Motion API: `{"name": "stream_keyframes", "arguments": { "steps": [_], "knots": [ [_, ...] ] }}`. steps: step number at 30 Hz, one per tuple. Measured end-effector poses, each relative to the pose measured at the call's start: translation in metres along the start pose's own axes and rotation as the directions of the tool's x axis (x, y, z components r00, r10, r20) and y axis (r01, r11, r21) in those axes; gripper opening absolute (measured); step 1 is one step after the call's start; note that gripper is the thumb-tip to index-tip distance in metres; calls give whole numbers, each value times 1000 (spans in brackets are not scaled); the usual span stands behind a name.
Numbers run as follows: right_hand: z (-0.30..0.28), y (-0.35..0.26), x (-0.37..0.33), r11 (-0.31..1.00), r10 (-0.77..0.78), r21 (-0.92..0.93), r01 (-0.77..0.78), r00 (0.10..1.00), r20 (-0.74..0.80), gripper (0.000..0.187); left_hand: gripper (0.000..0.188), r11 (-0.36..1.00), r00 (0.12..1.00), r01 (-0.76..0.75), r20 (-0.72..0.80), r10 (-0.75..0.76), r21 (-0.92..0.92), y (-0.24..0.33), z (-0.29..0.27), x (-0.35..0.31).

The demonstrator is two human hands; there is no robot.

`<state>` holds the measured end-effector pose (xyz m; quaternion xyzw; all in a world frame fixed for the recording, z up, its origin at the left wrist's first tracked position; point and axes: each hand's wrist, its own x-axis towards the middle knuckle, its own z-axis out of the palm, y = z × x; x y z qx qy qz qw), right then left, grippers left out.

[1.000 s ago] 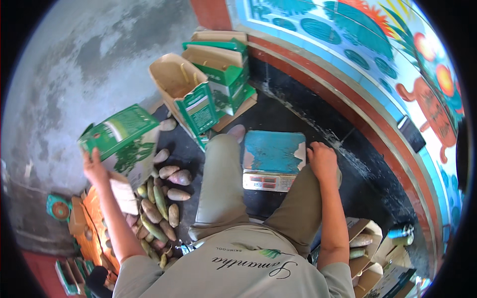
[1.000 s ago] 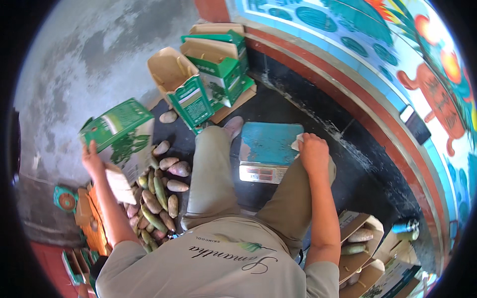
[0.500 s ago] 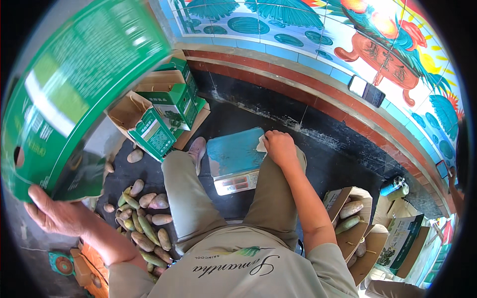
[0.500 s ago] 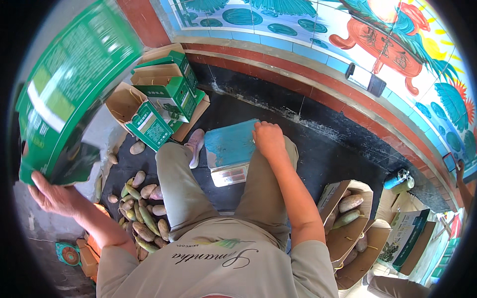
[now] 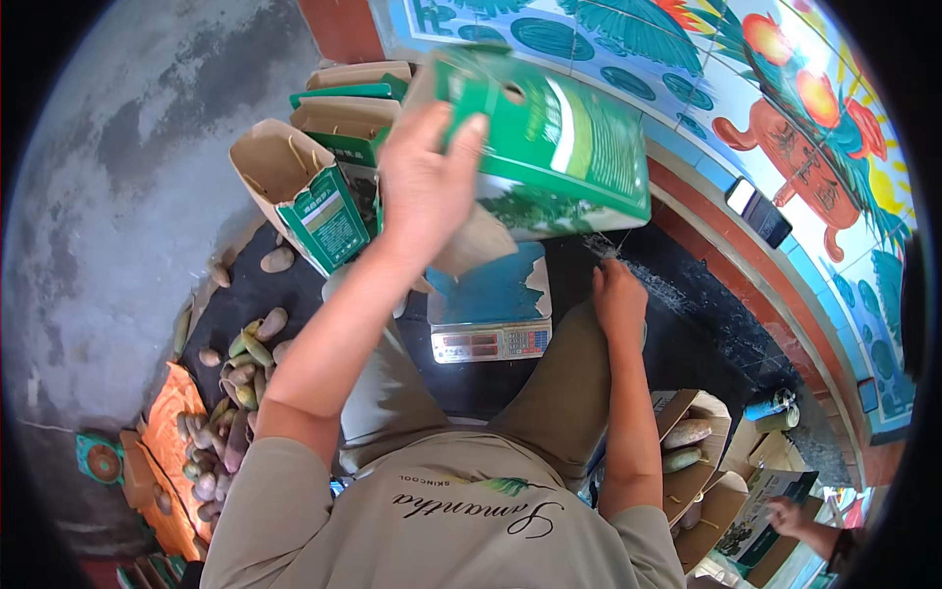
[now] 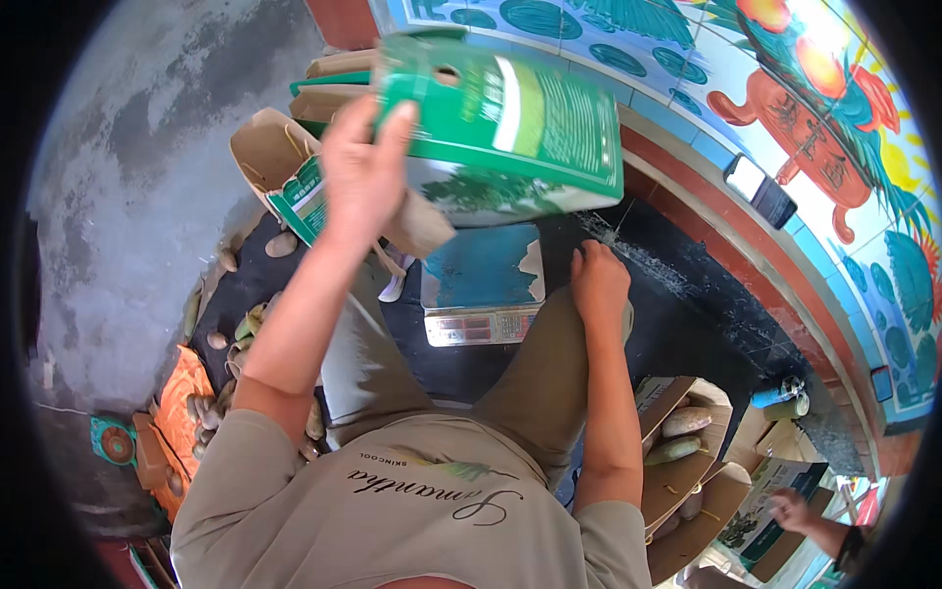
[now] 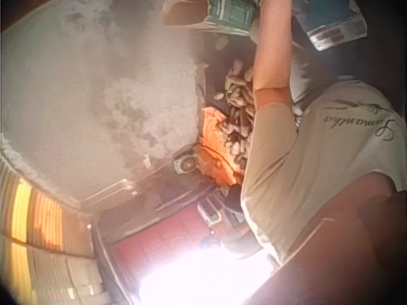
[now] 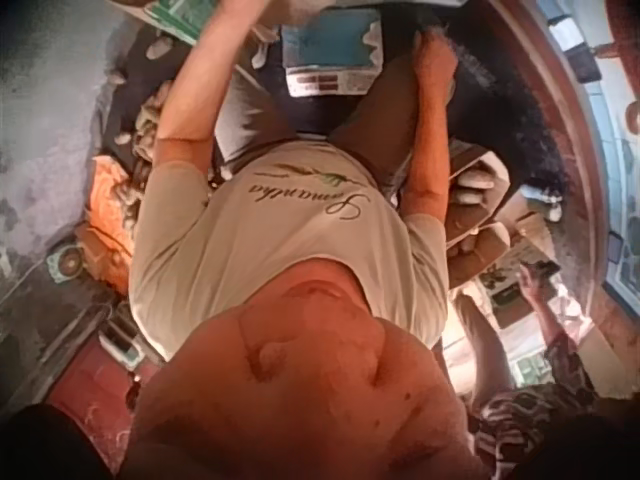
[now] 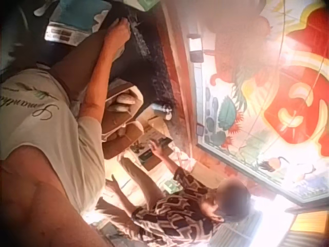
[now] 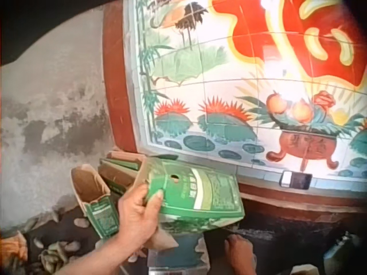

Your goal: The person sorts vegetables into bags and boxes, weighing them with a digital scale.

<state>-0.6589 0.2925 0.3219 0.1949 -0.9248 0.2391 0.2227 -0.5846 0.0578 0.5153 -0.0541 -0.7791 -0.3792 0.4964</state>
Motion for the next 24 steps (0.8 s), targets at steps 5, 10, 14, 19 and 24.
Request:
{"name": "stream_keyframes", "arguments": {
  "steps": [5,10,14,19,24],
  "knots": [
    [-11,2,-1,999,27,-32,-27,1000,-8,14,14,972,981,-32,193,-14,235,-34,53,-39],
    [-9,-1,1,998,-33,51,34,999,-12,29,16,946,950,-18,300,-84,325,-61,100,-77],
    [-11,-13,4,999,-46,-6,48,980,192,42,17,903,894,75,373,-249,424,-71,122,-100],
    [-7,-14,7,992,-79,-74,107,948,308,46,19,899,841,118,438,-316,423,-69,142,-112],
    [-4,-11,7,991,6,-130,37,949,314,44,33,972,754,233,624,-203,35,-91,113,-130]
  ]
}}
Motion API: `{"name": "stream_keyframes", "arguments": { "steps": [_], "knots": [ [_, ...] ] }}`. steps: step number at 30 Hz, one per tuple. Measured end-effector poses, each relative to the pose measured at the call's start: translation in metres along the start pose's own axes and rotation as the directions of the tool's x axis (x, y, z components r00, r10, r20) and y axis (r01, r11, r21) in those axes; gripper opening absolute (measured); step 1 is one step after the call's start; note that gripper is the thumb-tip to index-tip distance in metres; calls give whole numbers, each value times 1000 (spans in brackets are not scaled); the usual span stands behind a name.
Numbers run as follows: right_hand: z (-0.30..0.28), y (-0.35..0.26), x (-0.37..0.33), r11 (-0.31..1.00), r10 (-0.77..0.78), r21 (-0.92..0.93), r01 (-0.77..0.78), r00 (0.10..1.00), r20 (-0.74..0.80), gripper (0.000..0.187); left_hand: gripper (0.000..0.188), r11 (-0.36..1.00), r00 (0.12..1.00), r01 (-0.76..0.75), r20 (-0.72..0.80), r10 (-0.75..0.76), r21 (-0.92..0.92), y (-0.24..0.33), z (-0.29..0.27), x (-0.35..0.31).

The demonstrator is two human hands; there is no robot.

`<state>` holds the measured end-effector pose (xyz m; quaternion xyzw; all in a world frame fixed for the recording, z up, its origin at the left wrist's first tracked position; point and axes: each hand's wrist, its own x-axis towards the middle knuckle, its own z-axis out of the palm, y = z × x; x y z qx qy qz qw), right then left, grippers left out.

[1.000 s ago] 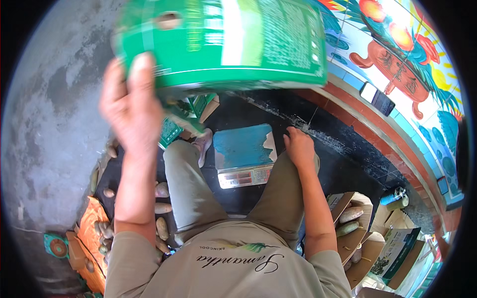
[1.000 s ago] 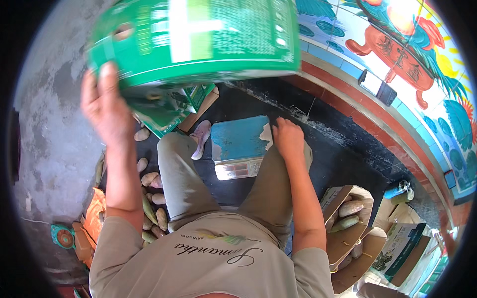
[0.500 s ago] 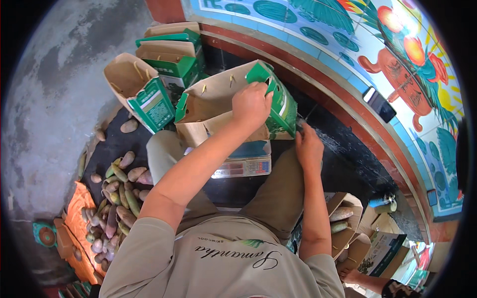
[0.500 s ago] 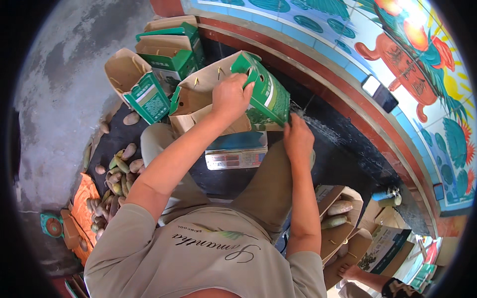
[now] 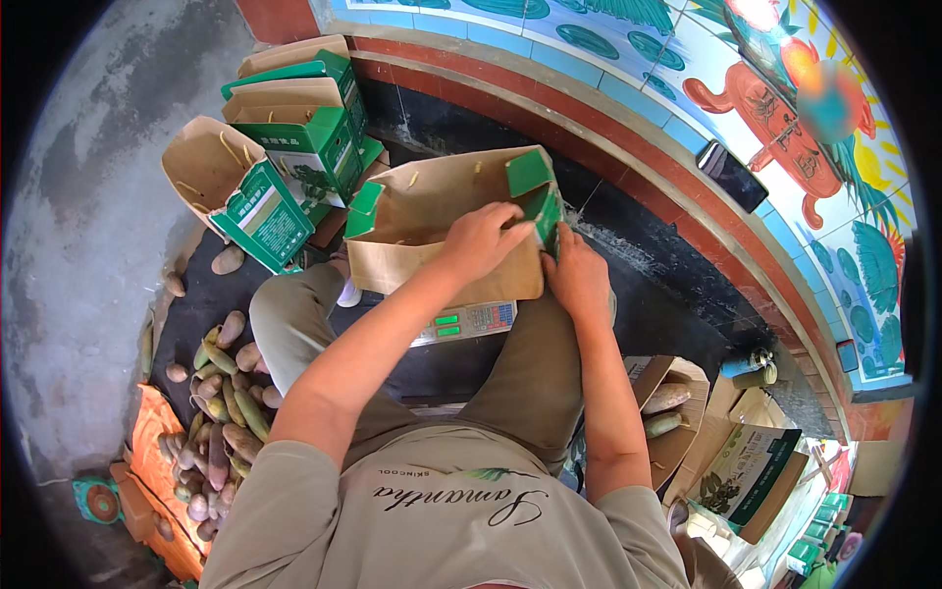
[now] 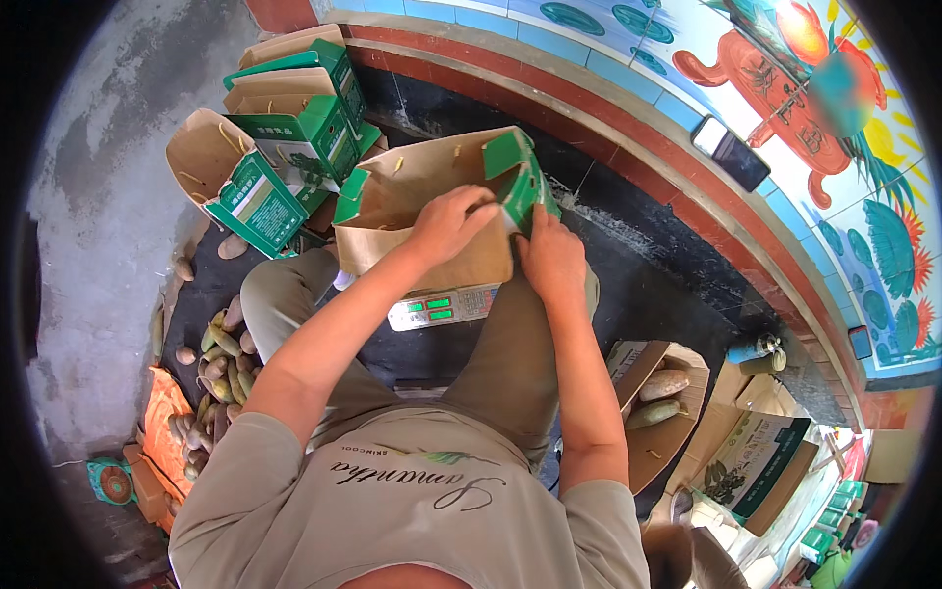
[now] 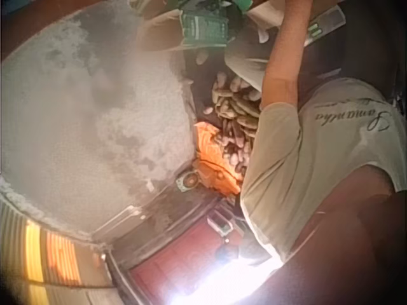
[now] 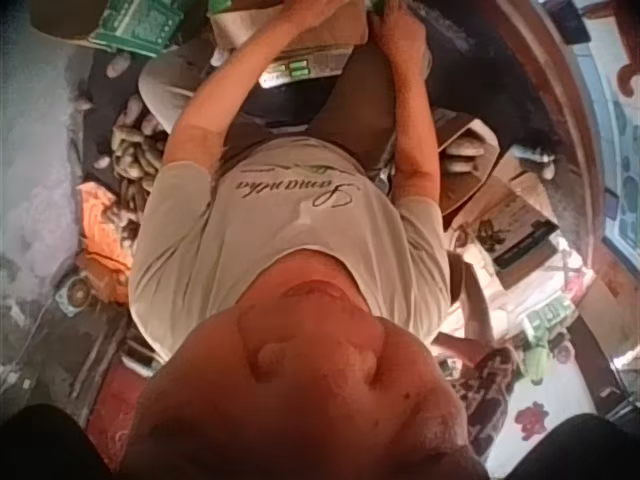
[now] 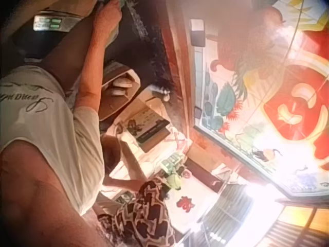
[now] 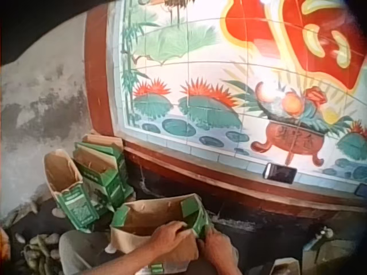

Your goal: The person sorts vegetables into bags and boxes, weighing them with a digital scale.

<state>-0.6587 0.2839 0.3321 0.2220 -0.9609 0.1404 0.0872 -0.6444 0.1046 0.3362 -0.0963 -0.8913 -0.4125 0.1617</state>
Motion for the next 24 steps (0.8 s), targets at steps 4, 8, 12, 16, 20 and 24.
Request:
{"name": "stream_keyframes", "arguments": {
  "steps": [4,8,12,16,20,24],
  "knots": [
    [16,16,3,998,47,-50,-48,999,-13,42,45,961,980,-37,197,-19,276,-51,-29,-41],
    [9,10,3,998,30,-60,-31,999,-11,42,56,908,933,-21,333,-133,419,-78,-54,-52],
    [-2,0,3,999,38,25,-38,999,-26,44,50,829,911,-36,359,-202,558,-86,-63,-53],
    [0,-1,2,1000,20,17,-20,1000,13,42,36,814,973,-101,229,-40,572,-87,-59,-59],
    [-6,-3,-7,999,-40,-29,39,998,-56,35,26,805,971,-196,227,78,561,-93,-38,-76],
    [-13,-5,-16,998,-29,-50,26,997,-69,29,24,833,991,-48,128,-27,551,-108,-23,-86]
  ]
}}
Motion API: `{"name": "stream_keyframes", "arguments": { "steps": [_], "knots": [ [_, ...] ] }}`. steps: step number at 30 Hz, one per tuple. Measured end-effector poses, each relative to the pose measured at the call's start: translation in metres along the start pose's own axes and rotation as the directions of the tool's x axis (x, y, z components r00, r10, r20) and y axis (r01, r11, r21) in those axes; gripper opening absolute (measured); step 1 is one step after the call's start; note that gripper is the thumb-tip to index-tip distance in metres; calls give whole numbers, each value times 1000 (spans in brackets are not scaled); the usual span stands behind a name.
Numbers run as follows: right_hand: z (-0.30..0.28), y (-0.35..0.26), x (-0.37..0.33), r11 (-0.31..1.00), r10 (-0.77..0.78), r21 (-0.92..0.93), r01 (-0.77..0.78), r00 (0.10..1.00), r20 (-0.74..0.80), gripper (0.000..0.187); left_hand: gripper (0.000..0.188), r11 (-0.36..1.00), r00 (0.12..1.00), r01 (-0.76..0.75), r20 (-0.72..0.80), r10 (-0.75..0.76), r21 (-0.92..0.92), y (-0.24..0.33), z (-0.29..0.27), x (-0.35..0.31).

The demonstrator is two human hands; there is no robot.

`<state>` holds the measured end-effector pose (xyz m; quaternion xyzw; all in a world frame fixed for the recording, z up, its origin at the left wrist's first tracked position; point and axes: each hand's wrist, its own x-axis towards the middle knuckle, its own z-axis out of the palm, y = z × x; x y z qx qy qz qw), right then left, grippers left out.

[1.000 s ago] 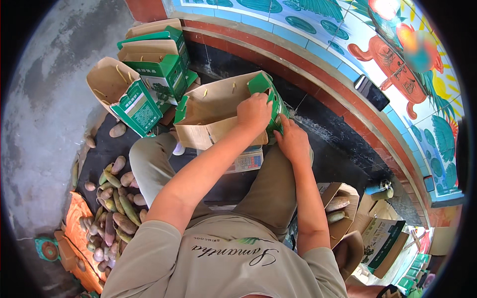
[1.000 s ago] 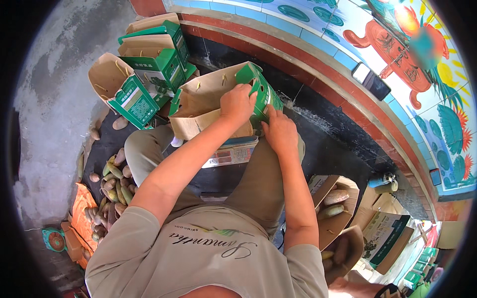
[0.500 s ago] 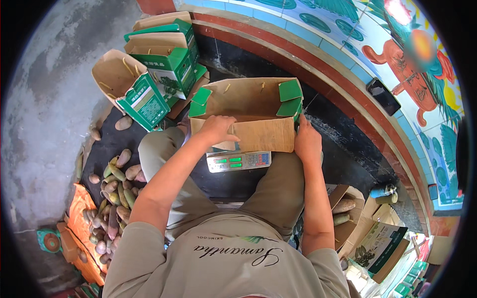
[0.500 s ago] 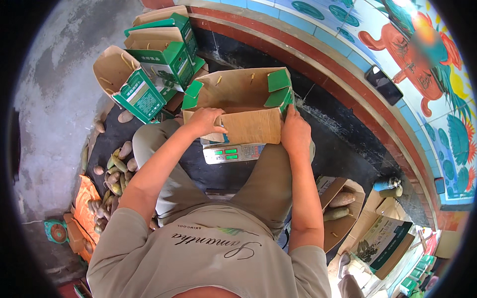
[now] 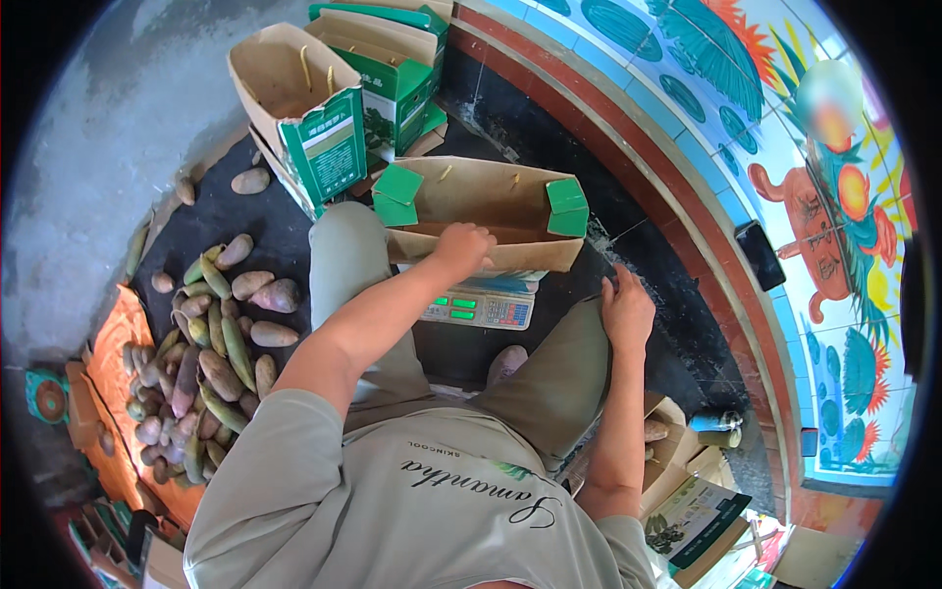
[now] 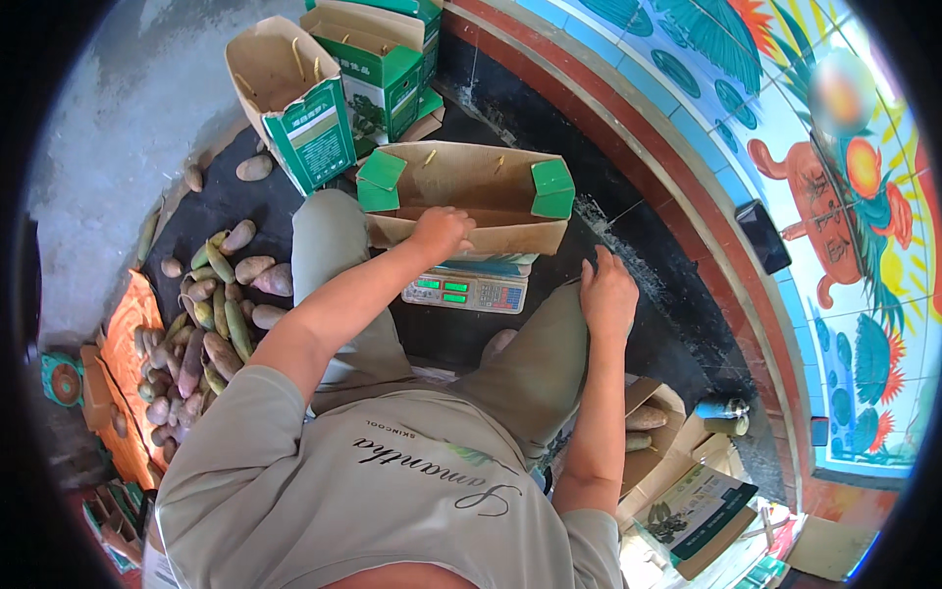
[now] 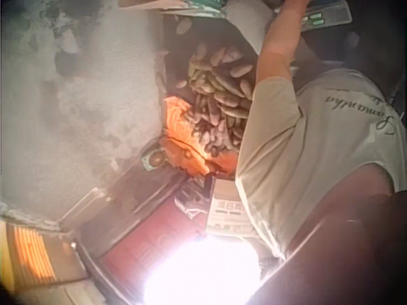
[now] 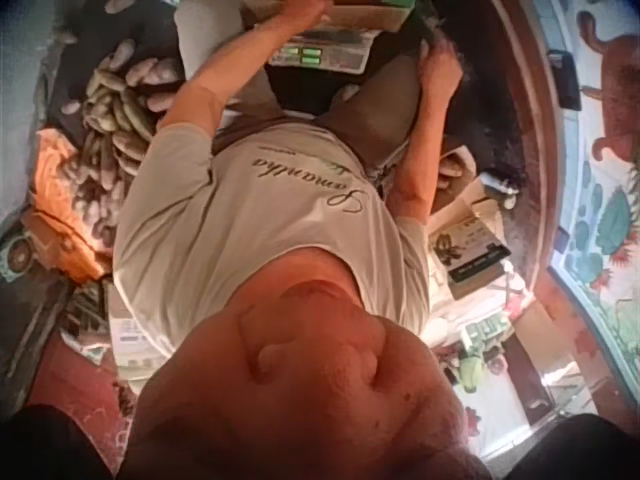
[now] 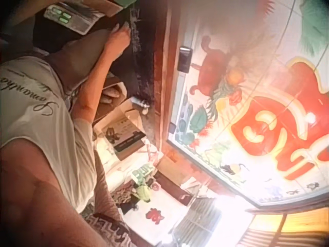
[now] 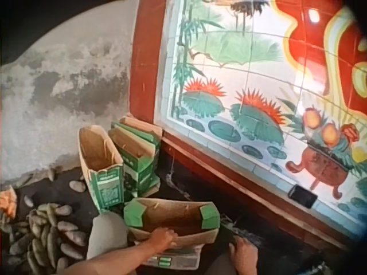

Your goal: The person sorts vegetables into bags and boxes, weighing them with a digital scale.

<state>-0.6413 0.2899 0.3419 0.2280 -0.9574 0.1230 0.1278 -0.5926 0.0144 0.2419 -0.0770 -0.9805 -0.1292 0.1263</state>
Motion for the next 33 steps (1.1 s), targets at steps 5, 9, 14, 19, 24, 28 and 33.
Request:
{"name": "stream_keyframes", "arguments": {
  "steps": [5,9,14,19,24,28,33],
  "knots": [
    [-26,-13,-8,995,-60,-71,63,997,39,25,24,1000,1000,-8,2,8,-20,2,11,5],
    [-48,-31,-7,998,-32,64,27,997,66,22,22,998,999,-22,28,24,-58,11,18,4],
    [-58,-71,4,927,-162,339,159,987,-20,19,21,997,999,-30,30,32,-71,17,19,2],
    [-82,-135,15,619,-284,773,140,957,54,18,17,997,997,-48,57,52,-69,25,14,2],
    [-119,-184,28,33,-564,981,192,814,-140,18,17,997,1000,-25,-16,24,-76,22,32,0],
    [-142,-193,40,-361,-646,930,-63,736,-201,9,17,990,998,-68,-2,68,-121,37,18,13],
    [-111,-185,78,-533,-795,794,-292,494,-352,8,23,998,988,33,152,-26,-46,41,9,11]
  ]
}}
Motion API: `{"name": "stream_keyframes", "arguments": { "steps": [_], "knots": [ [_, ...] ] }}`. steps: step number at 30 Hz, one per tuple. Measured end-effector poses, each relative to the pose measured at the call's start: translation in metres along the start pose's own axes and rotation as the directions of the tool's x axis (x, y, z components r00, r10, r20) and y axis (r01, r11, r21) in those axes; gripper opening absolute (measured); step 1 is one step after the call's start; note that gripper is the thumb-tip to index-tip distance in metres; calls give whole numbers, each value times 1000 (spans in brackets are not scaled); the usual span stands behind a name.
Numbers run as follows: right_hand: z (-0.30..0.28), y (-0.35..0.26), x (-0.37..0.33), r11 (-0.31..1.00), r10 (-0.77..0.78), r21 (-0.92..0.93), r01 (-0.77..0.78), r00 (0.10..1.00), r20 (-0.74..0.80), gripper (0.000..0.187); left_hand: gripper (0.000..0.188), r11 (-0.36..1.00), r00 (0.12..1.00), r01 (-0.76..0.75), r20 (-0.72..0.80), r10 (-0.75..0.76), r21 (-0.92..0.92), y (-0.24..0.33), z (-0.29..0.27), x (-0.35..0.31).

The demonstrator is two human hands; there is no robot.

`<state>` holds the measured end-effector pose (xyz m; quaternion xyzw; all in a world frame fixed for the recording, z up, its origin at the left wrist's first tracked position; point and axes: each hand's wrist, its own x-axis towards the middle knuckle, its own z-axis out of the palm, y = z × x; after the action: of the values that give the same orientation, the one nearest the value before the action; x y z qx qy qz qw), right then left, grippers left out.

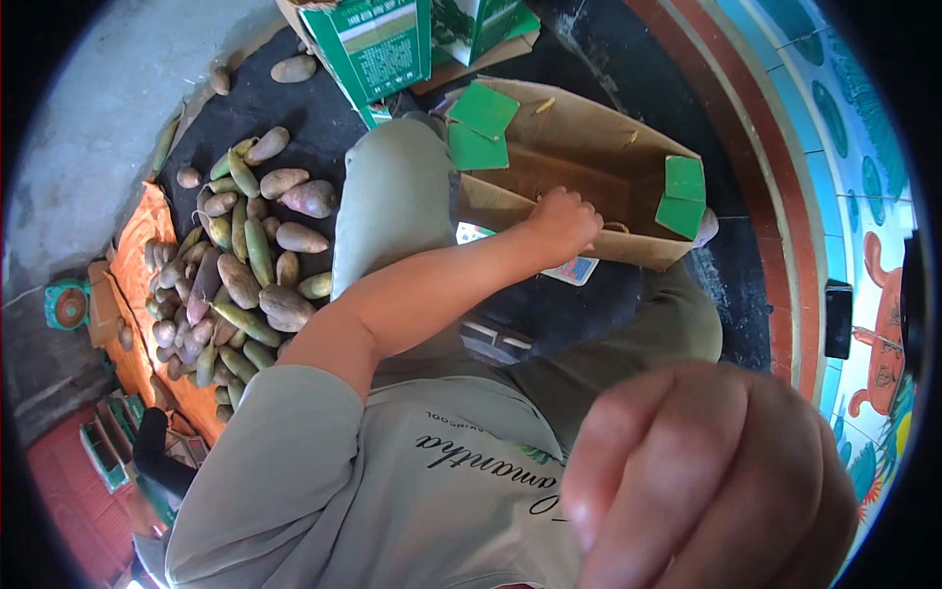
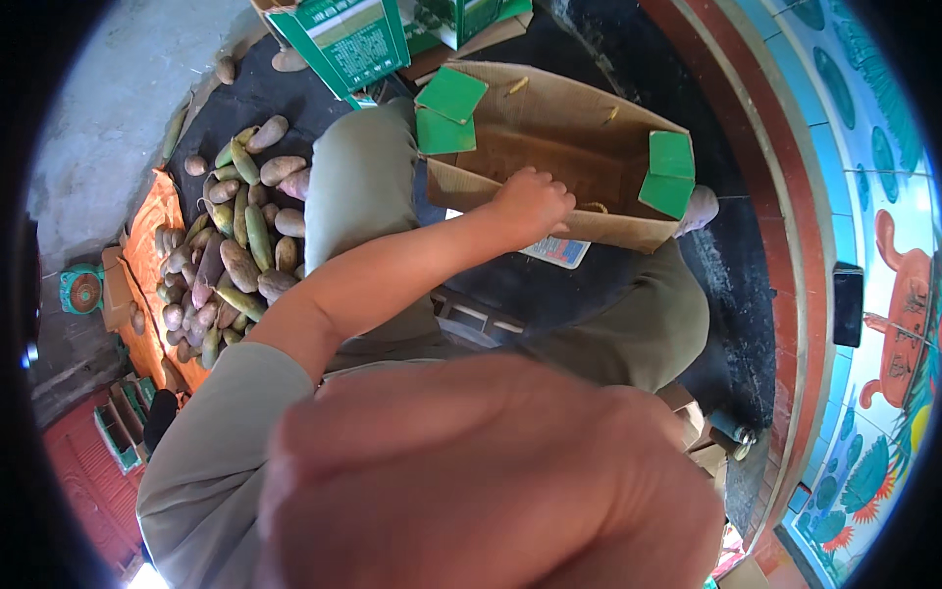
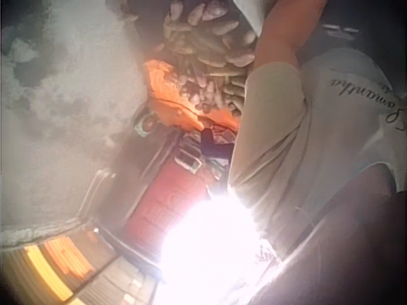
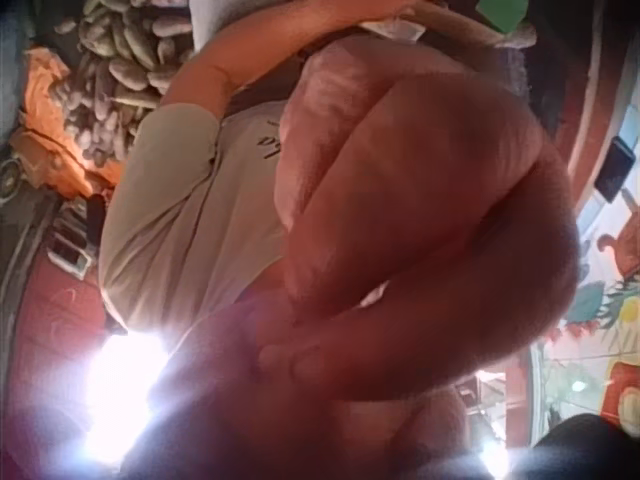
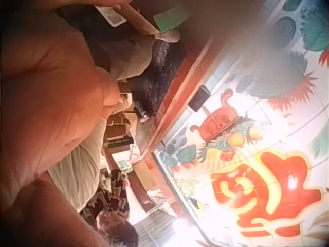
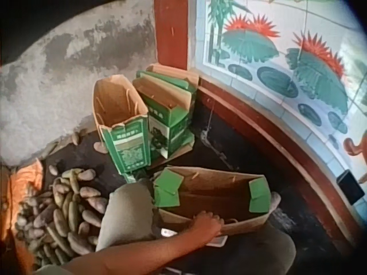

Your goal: The person sorts vegetables into bags and boxes, weighing them with a digital scale.

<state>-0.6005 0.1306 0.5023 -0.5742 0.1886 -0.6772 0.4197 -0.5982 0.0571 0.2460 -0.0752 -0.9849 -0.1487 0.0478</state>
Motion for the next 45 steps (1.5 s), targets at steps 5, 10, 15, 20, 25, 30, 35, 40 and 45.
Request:
{"name": "stream_keyframes", "arguments": {
  "steps": [5,10,15,20,25,30,35,40,45],
  "knots": [
    [-2,24,-1,1000,18,13,-17,997,-80,10,27,995,991,100,86,-100,0,5,-8,-3],
    [-10,25,-13,999,42,0,-43,989,-145,12,30,992,989,117,80,-121,50,10,-20,-7],
    [-13,25,-22,998,53,-30,-60,979,-195,13,35,990,990,128,52,-131,53,12,-32,-12],
    [-18,21,-29,994,72,-65,-90,970,-232,15,45,994,994,109,-17,-109,2,16,-52,-17],
    [-25,42,-12,993,76,-71,-95,971,-225,17,38,991,991,135,-21,-136,-24,12,-73,-26],
    [-40,40,-32,952,163,-152,-265,860,-483,15,30,975,990,134,-14,-138,-178,-3,-110,-36],
    [-64,57,-74,618,119,-520,-589,725,-679,2,30,974,860,109,-472,-193,-200,-67,-156,-85],
    [-74,96,-102,39,227,-612,-790,603,-765,21,17,788,624,536,-486,-611,-303,-150,-134,-163],
    [-68,130,-116,-211,473,-744,-634,600,-646,40,20,485,491,839,-39,-870,-247,-194,-26,-262]
  ]
}}
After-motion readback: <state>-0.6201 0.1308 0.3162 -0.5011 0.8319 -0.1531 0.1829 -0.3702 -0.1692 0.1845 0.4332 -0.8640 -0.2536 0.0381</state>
